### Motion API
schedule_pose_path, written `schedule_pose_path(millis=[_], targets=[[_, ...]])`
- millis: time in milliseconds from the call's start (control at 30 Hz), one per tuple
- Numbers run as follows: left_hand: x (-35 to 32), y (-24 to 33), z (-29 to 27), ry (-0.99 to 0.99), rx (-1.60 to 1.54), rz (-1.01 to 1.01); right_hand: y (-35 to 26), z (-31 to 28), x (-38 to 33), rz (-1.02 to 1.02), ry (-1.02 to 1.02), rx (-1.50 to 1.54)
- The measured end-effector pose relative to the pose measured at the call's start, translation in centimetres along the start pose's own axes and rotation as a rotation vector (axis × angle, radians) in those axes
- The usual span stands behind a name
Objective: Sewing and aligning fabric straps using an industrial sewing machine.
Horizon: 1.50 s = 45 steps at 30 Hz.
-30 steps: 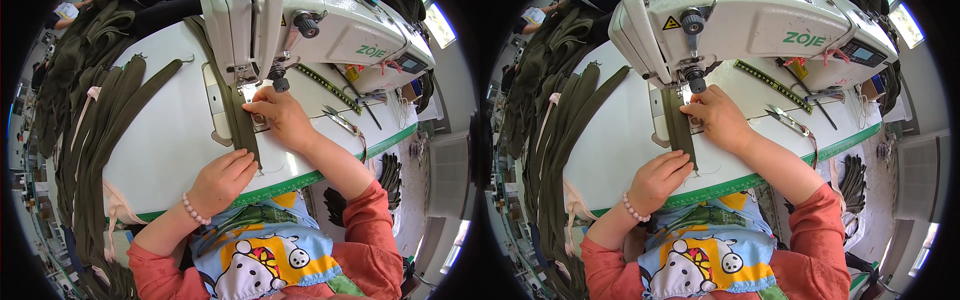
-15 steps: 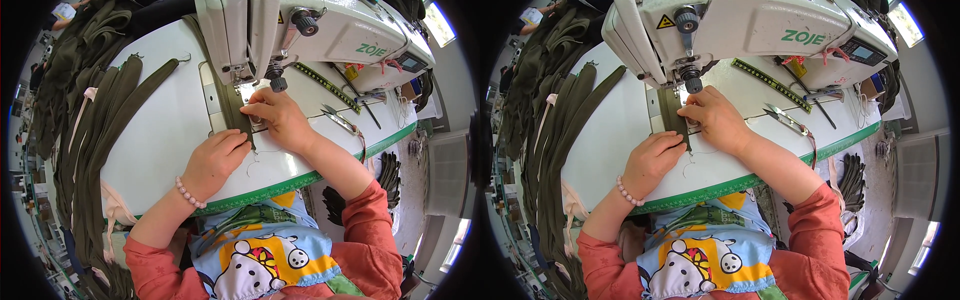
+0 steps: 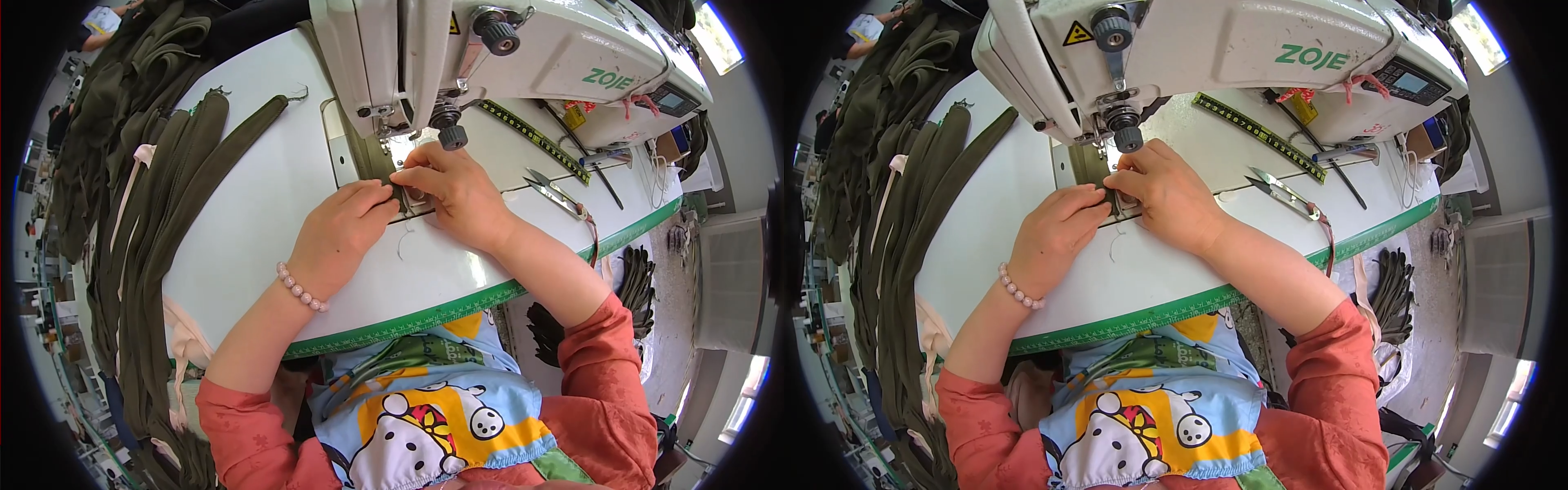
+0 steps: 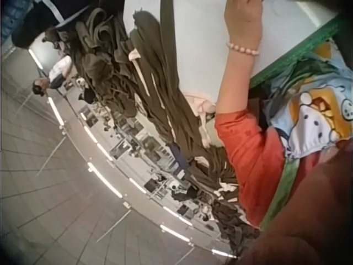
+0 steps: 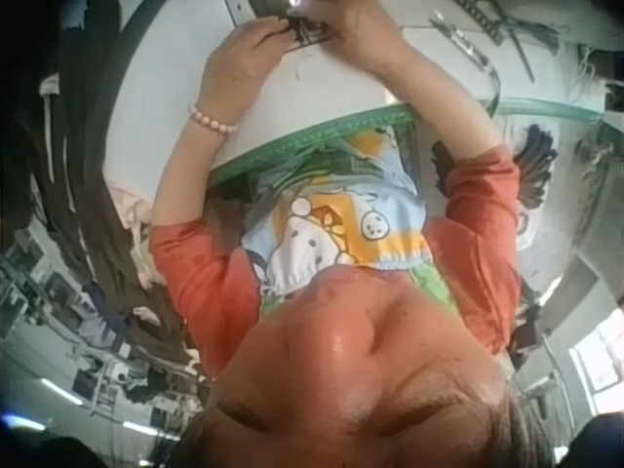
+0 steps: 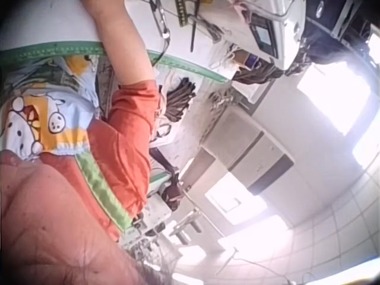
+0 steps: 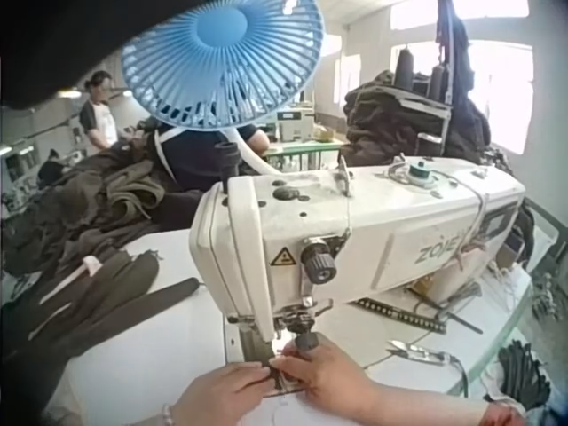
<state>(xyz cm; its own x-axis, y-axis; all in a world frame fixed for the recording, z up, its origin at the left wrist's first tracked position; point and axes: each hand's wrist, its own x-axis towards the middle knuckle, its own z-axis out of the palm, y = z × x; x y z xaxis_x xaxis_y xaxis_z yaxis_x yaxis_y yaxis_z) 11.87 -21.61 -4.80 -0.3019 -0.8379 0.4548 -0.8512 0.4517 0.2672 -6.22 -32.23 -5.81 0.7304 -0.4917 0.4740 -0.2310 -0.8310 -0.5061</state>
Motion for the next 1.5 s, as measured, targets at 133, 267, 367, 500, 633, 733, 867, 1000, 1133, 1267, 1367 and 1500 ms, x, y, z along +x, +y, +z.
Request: schedule_pose_path(millis=[133, 267, 367, 500, 633, 733, 867, 1000, 1133, 1267, 1367, 1500], targets=[[0.2, -0.4, 0.1, 0.002, 0.006, -0.006, 0.0, -0.1, 0.0, -0.004, -0.015, 0.0], [0.5, -0.9, 0.3, 0.019, 0.02, -0.014, -0.1, -0.1, 0.0, -0.005, -0.003, -0.011], [1.0, -1.5, 0.5, 0.034, 0.013, -0.038, -0.2, -0.1, 0.1, 0.004, -0.009, -0.016], [1.8, -2.3, 0.6, 0.038, -0.021, -0.088, -0.3, -0.1, 0.0, 0.007, -0.003, -0.034], [2.0, -2.4, 0.6, 0.034, -0.022, -0.115, -0.2, -0.2, -0.1, 0.014, -0.004, -0.023], [2.0, -2.2, 0.6, 0.058, -0.002, -0.137, -0.2, -0.3, -0.2, 0.008, -0.01, -0.019], [1.9, -2.3, 0.7, 0.063, -0.019, -0.132, -0.2, -0.3, -0.3, -0.031, -0.024, -0.048], [1.8, -2.5, 0.9, 0.092, -0.005, -0.12, -0.5, -0.3, -0.3, -0.062, -0.026, -0.103], [1.7, -2.6, 0.9, 0.151, -0.079, -0.152, -0.5, -0.3, -0.3, -0.081, -0.028, -0.137], [1.7, -2.6, 1.0, 0.171, -0.086, -0.15, -0.5, -0.3, -0.2, -0.084, -0.023, -0.137], [1.7, -2.6, 0.9, 0.153, -0.081, -0.119, -0.5, -0.3, -0.3, -0.073, -0.033, -0.133], [1.7, -2.4, 0.8, 0.106, -0.05, -0.101, -0.2, -0.3, -0.3, -0.053, -0.021, -0.083]])
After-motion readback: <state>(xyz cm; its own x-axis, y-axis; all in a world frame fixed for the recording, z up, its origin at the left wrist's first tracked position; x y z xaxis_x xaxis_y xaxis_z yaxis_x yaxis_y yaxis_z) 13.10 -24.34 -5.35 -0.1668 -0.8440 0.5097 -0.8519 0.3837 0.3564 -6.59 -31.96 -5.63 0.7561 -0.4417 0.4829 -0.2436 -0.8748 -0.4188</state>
